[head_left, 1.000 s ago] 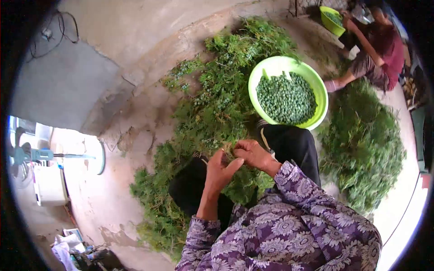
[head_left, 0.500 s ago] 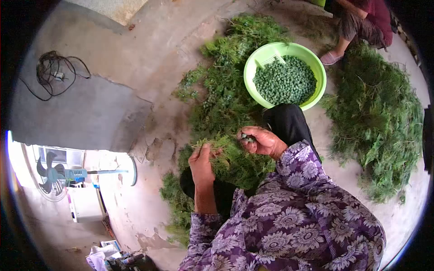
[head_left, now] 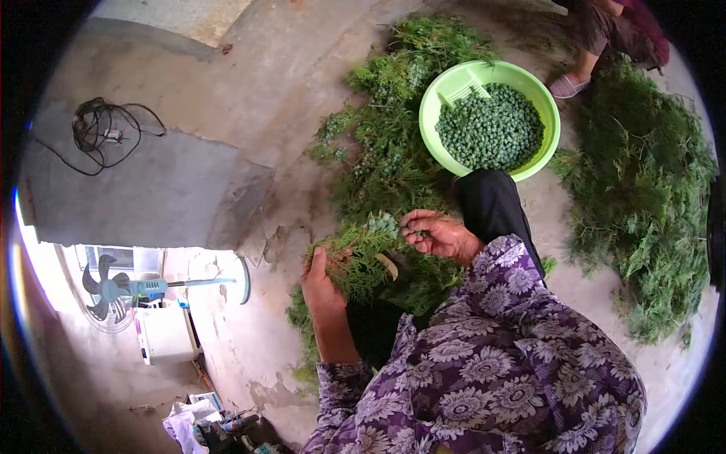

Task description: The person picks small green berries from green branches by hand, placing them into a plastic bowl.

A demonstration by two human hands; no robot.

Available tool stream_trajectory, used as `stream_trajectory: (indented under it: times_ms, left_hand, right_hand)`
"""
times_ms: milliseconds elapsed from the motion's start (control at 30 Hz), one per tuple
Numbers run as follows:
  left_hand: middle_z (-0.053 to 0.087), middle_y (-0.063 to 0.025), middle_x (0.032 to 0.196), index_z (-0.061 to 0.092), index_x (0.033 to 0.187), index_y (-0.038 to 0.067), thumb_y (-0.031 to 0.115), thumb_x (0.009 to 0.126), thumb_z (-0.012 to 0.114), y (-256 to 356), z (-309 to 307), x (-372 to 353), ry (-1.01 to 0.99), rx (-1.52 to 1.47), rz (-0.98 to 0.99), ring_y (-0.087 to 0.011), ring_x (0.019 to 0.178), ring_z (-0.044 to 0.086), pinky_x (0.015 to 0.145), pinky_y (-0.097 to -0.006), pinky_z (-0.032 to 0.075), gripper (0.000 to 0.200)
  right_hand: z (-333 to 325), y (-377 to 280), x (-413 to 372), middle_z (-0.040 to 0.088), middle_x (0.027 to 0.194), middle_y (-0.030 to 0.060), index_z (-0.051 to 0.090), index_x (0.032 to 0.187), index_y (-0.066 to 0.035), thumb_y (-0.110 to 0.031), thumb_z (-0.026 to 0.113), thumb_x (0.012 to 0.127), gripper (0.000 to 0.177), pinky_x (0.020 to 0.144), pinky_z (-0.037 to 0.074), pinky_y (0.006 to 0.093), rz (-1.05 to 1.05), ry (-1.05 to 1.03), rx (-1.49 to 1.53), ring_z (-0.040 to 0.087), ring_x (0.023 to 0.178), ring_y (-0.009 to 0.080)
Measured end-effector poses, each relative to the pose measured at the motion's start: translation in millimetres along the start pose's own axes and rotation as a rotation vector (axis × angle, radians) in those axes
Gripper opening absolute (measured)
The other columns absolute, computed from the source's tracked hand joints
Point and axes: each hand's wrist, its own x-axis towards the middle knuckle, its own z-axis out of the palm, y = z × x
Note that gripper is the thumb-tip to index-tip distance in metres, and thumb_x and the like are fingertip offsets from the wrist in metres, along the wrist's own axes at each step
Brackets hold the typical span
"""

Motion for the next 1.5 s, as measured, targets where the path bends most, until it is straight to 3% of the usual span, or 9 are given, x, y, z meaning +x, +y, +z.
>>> stream_trajectory:
  times_ms: [433, 533, 733, 833, 933, 1000, 1067, 1333, 1500]
  left_hand:
    - [0.06, -0.0087, 0.085, 0.055, 0.095, -0.002, 0.016, 0.083, 0.054, -10.6, 14.8, -22.5, -0.174, -0.052, -0.134, -0.0177, 0.069, 0.06, 0.059, -0.0302, 0.051, 0.022]
    - [0.06, -0.007, 0.083, 0.055, 0.095, -0.001, 0.017, 0.08, 0.058, -20.3, 6.6, -22.4, -0.177, -0.062, -0.21, -0.0168, 0.071, 0.059, 0.061, -0.0274, 0.049, 0.024]
    - [0.056, -0.009, 0.097, 0.051, 0.108, -0.002, 0.019, 0.076, 0.064, -30.1, -22.5, -7.9, -0.014, 0.242, 0.036, -0.0156, 0.089, 0.053, 0.077, -0.0298, 0.043, 0.041]
    - [0.053, -0.013, 0.109, 0.047, 0.115, 0.0, 0.028, 0.075, 0.065, -40.0, -26.3, -1.0, -0.128, 0.681, 0.349, -0.0219, 0.099, 0.051, 0.08, -0.0338, 0.042, 0.052]
    - [0.052, -0.0133, 0.112, 0.047, 0.115, 0.001, 0.031, 0.072, 0.067, -29.1, 16.2, -26.9, -0.378, 1.031, 0.438, -0.0235, 0.102, 0.05, 0.082, -0.0339, 0.042, 0.056]
    - [0.054, -0.0104, 0.108, 0.047, 0.115, 0.002, 0.031, 0.07, 0.069, -51.6, 19.9, -19.5, -0.542, 1.017, 0.435, -0.0198, 0.099, 0.051, 0.082, -0.032, 0.041, 0.058]
    - [0.055, -0.007, 0.101, 0.044, 0.119, 0.004, 0.031, 0.077, 0.062, -55.6, 22.8, -14.9, -0.746, 0.746, 0.051, -0.0145, 0.088, 0.052, 0.073, -0.0302, 0.043, 0.053]
    - [0.058, -0.0054, 0.075, 0.058, 0.086, -0.001, 0.02, 0.082, 0.055, -52.4, 17.8, -17.2, -0.763, 0.708, -0.19, -0.0123, 0.068, 0.052, 0.067, -0.0285, 0.041, 0.021]
    - [0.058, -0.0031, 0.066, 0.06, 0.081, -0.002, 0.015, 0.079, 0.059, -45.0, 14.2, -22.4, -0.47, 0.565, -0.259, -0.0068, 0.058, 0.049, 0.054, -0.0232, 0.039, 0.017]
  right_hand:
    - [-10.4, 10.6, 0.4, 0.057, 0.074, -0.001, 0.052, 0.101, -0.012, -0.024, 0.062, 0.078, 0.028, 0.046, 0.046, 0.0261, 0.084, 0.051, 0.058, 0.054, 0.057, 0.0117]
    - [-19.7, 13.5, 4.5, 0.058, 0.083, -0.0002, 0.05, 0.107, -0.012, -0.021, 0.064, 0.076, 0.035, 0.048, 0.048, 0.0278, 0.061, 0.128, 0.022, 0.056, 0.059, 0.0135]
    - [13.6, -6.4, -20.3, 0.052, 0.104, 0.0049, 0.045, 0.115, -0.009, -0.017, 0.063, 0.075, 0.045, 0.05, 0.049, 0.0295, 0.019, 0.173, -0.044, 0.059, 0.066, 0.0167]
    - [5.9, -4.8, -17.5, 0.053, 0.104, 0.0067, 0.044, 0.117, -0.008, -0.014, 0.06, 0.076, 0.044, 0.055, 0.05, 0.0295, 0.04, 0.07, -0.038, 0.059, 0.074, 0.0167]
    - [19.7, -11.9, -29.1, 0.053, 0.104, 0.0075, 0.043, 0.118, -0.007, -0.012, 0.057, 0.077, 0.044, 0.064, 0.05, 0.0306, 0.075, 0.079, -0.159, 0.058, 0.083, 0.0169]
    - [-1.6, 11.2, -18.8, 0.053, 0.104, 0.0081, 0.042, 0.118, -0.005, -0.013, 0.058, 0.078, 0.044, 0.069, 0.049, 0.0318, -0.808, -0.311, -0.79, 0.056, 0.088, 0.0173]
    - [-1.6, 1.5, -11.6, 0.054, 0.102, 0.0078, 0.042, 0.118, -0.005, -0.014, 0.058, 0.079, 0.044, 0.068, 0.049, 0.032, 0.021, -0.059, -0.017, 0.057, 0.086, 0.0173]
    - [1.6, 0.1, -13.0, 0.058, 0.087, 0.0064, 0.053, 0.097, -0.004, -0.02, 0.059, 0.08, 0.024, 0.062, 0.049, 0.0288, -0.028, -0.007, -0.112, 0.059, 0.074, 0.0152]
    - [-7.0, -6.3, -10.3, 0.057, 0.088, 0.0057, 0.053, 0.097, -0.004, -0.028, 0.055, 0.083, 0.028, 0.053, 0.045, 0.0191, 0.042, -0.131, -0.011, 0.056, 0.07, 0.0114]
